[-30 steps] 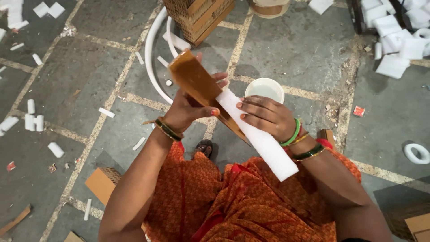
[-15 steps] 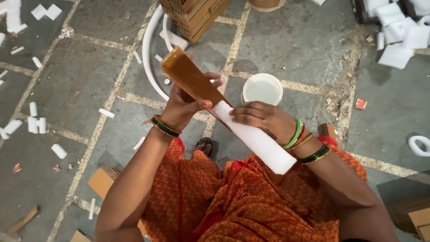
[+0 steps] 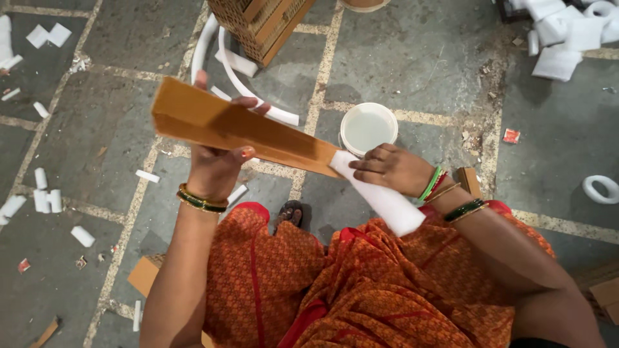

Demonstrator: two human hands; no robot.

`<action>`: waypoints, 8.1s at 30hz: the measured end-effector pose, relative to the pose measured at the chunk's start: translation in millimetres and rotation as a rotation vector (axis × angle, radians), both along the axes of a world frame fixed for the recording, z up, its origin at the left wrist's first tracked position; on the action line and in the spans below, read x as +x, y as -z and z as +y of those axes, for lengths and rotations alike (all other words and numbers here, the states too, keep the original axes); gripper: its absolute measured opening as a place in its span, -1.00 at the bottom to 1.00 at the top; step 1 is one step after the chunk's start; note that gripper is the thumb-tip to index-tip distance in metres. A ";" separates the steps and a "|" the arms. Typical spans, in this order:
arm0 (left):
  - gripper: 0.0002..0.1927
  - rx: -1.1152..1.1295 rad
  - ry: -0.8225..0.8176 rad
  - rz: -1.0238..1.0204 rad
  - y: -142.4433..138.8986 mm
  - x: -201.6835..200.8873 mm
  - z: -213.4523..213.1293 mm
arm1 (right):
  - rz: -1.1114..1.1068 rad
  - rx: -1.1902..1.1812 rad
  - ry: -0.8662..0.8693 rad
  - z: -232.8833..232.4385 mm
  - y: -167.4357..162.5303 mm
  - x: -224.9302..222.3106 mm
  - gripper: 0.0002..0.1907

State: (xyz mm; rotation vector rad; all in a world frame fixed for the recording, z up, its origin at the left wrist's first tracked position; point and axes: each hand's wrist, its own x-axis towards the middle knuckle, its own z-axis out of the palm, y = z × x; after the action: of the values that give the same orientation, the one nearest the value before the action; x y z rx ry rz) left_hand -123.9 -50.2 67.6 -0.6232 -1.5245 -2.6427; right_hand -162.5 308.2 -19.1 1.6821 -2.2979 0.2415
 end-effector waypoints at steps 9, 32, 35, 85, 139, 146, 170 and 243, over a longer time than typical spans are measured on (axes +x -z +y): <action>0.27 0.082 -0.145 -0.063 2.1 -1.2 -1.5 | -0.132 -0.270 0.147 29.3 -6.9 -20.6 -0.59; 0.10 0.177 0.038 0.004 -2.7 14.7 -9.7 | -0.182 -0.272 0.137 40.3 7.4 -19.3 -0.68; 0.11 0.171 -0.016 0.009 -2.4 15.2 -8.9 | -0.177 -0.248 0.200 47.4 17.8 -25.8 -0.65; 0.23 -0.727 -0.419 0.147 4.3 1.9 18.7 | -0.954 -0.592 1.388 -39.8 137.4 -165.4 -0.35; 0.23 -0.758 -0.382 0.242 21.5 -7.5 8.9 | -1.317 -0.628 1.336 -61.7 143.9 -153.4 -0.65; 0.16 -0.771 -0.364 0.261 15.2 -21.2 19.3 | -1.616 -0.921 1.276 -67.9 140.5 -152.8 -0.70; -0.04 -0.319 -0.305 0.000 58.4 -57.2 53.8 | -1.838 -1.813 0.394 -11.0 65.6 -143.9 -0.61; -0.05 -0.732 -0.051 0.582 -1.9 19.5 86.1 | -1.541 -1.473 0.278 -54.1 21.2 -73.0 -0.70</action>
State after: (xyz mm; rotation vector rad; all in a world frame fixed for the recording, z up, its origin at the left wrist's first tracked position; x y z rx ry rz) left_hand -104.3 35.9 69.5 -1.2100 -2.1792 -1.5609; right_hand -235.4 254.1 -40.3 0.1607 -1.5952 2.8722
